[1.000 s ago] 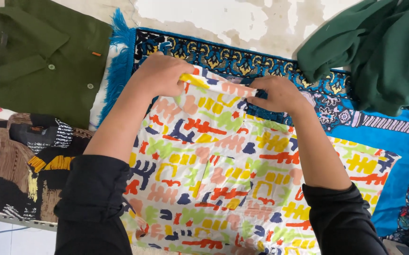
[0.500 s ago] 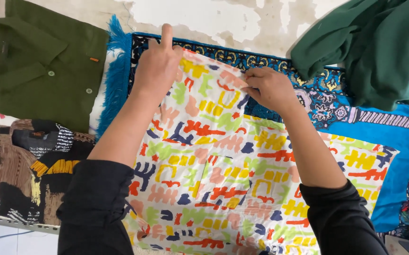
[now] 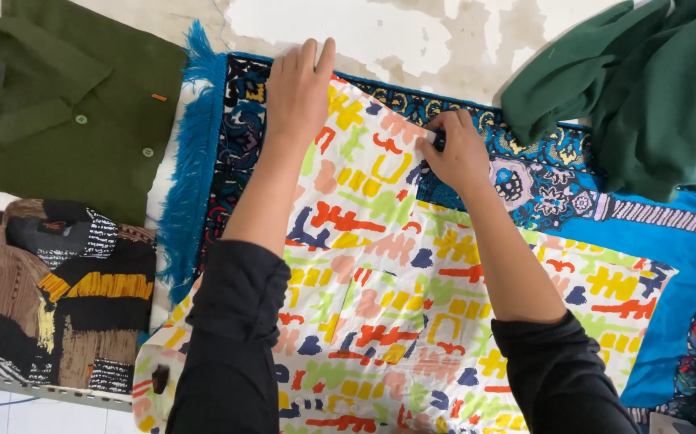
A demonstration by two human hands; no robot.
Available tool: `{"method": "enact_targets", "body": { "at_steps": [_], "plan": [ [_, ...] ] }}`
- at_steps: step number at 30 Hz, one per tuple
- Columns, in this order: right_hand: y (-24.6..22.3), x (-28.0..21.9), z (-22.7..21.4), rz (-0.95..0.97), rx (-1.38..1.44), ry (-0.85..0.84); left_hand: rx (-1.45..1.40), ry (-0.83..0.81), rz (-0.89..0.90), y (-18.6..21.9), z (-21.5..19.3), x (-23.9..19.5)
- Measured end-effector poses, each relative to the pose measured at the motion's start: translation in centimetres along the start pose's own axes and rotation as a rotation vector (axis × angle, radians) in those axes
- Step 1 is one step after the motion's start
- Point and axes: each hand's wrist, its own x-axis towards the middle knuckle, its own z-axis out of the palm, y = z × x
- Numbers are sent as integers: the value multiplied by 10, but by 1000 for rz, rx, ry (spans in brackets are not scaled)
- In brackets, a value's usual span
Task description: The person irons a colorful patterned cloth on a table covered with a blue rug. They spray water on the cloth, smooth it with their hands, and use an iron to press it flat. The person folds the cloth and continues ironing different sections.
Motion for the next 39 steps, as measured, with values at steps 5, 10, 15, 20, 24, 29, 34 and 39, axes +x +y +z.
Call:
{"method": "enact_targets", "body": {
  "at_steps": [5,10,15,20,24,29,34,39],
  "plan": [
    [-51,-16,-2,-187,-84,412,-273,212,-182,17,-60,-76],
    [-70,-6,42,-454,-372,204,-196,-11,-623,-2,-62,-194],
    [-65,-7,39,-166,-327,-96,-112,-145,-599,-20,-27,-243],
    [-66,-6,35,-178,-254,-85,-165,-16,-667,-17,-39,-228],
    [-72,-5,31,-166,-255,-77,-125,198,-561,2,-80,-199],
    [-66,-7,34,-173,-248,-87,-148,-143,-183,36,-60,-222],
    [-51,-5,37,-203,-174,-34,-261,-315,-444,35,-52,-224],
    [-43,-20,38,-225,-269,-29,-249,-343,-422,36,-56,-223]
  ]
}}
